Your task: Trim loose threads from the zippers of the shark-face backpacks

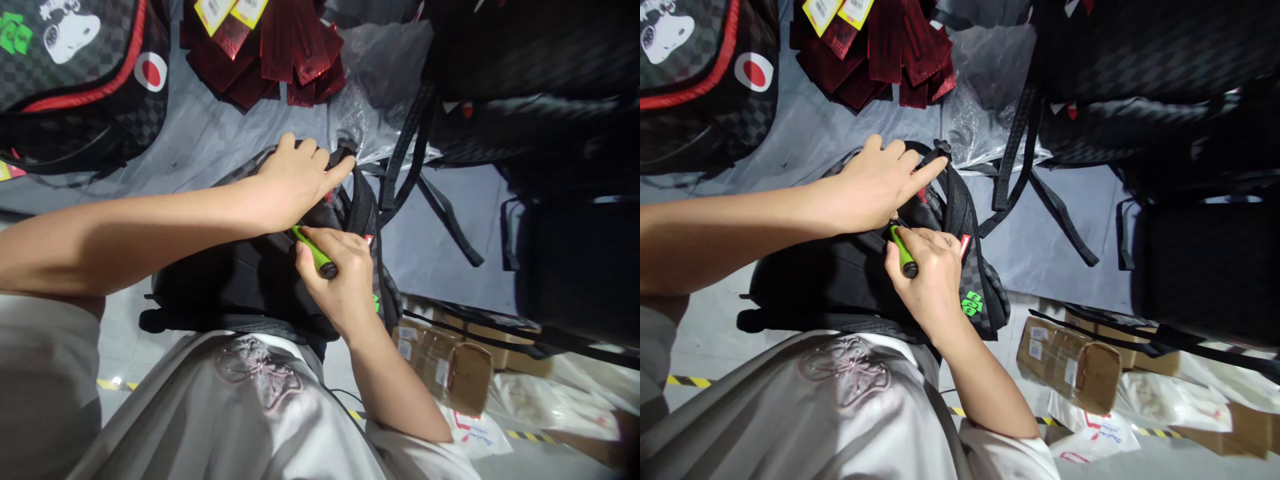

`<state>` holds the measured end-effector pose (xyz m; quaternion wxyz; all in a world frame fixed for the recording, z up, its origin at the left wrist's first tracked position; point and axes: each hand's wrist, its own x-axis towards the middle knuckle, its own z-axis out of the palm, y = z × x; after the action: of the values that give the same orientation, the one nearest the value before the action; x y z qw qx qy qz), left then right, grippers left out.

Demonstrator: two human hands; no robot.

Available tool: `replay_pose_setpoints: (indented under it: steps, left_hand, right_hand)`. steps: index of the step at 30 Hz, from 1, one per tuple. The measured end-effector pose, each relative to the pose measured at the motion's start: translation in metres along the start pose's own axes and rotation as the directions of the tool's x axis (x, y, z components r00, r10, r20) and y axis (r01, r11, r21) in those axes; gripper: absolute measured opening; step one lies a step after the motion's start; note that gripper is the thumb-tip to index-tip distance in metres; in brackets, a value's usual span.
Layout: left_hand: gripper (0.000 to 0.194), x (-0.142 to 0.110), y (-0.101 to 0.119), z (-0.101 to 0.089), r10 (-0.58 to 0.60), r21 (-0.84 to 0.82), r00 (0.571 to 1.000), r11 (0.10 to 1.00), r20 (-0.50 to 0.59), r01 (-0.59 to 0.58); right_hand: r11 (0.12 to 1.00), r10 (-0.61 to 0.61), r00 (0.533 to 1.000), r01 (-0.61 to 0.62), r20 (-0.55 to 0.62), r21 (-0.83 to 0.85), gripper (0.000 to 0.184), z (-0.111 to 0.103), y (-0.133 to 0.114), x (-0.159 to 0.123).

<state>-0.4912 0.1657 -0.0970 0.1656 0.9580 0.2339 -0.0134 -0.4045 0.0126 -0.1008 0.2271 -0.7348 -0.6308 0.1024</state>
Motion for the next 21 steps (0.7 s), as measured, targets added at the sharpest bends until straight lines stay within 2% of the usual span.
replay_pose_setpoints:
  steps: [8, 21]
  left_hand:
    - [0.082, 0.0006, -0.0024, 0.0028, 0.024, 0.009, 1.000, 1.000, -0.004, -0.024]
    - [0.080, -0.0041, 0.0026, -0.0057, 0.001, 0.064, 0.999, 0.998, 0.036, -0.003]
  right_hand:
    - [1.000, -0.002, 1.000, 0.001, -0.017, -0.014, 0.019, -0.0008, 0.0005, -0.0007]
    - [0.999, -0.011, 0.999, 0.009, -0.048, -0.038, 0.019, 0.0011, 0.0006, -0.0027]
